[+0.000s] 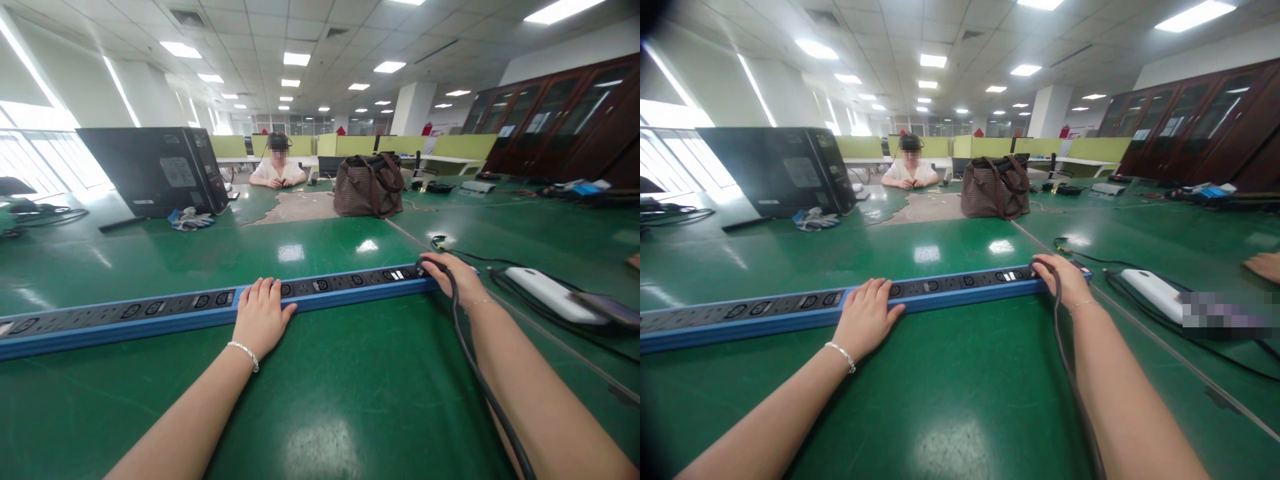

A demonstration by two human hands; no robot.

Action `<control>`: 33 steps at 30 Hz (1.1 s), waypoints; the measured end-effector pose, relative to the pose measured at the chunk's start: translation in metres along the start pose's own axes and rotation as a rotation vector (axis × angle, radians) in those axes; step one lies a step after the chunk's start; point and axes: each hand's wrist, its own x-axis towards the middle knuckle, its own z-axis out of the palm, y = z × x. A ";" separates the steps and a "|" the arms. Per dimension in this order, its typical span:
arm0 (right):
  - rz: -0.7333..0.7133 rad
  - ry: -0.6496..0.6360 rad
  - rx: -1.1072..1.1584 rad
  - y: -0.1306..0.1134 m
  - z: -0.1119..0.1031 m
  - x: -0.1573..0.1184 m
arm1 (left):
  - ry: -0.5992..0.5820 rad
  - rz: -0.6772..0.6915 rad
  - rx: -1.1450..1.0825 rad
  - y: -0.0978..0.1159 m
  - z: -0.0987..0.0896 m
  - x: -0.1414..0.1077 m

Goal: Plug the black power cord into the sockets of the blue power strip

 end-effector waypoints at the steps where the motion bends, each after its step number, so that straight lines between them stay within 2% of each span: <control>1: -0.021 -0.006 -0.013 -0.001 0.000 0.000 | -0.004 0.000 0.002 0.000 0.000 0.000; 4: -0.042 -0.001 -0.049 -0.004 0.002 -0.003 | -0.009 0.000 -0.003 0.000 -0.001 0.000; 8: 0.002 0.023 -0.074 -0.006 0.006 -0.010 | -0.013 -0.001 -0.011 0.000 -0.002 0.001; 16: -0.038 0.009 -0.043 -0.006 0.006 -0.018 | -0.023 -0.011 -0.019 0.001 -0.004 0.001; 21: -0.015 0.008 -0.046 -0.008 0.006 -0.019 | -0.031 -0.012 0.003 0.002 -0.004 0.001; 28: 0.092 0.012 0.107 0.005 0.014 -0.029 | -0.020 -0.003 0.010 0.001 -0.002 0.001; 33: 0.397 0.061 0.279 0.010 0.005 -0.023 | -0.018 -0.003 -0.008 0.001 -0.003 0.001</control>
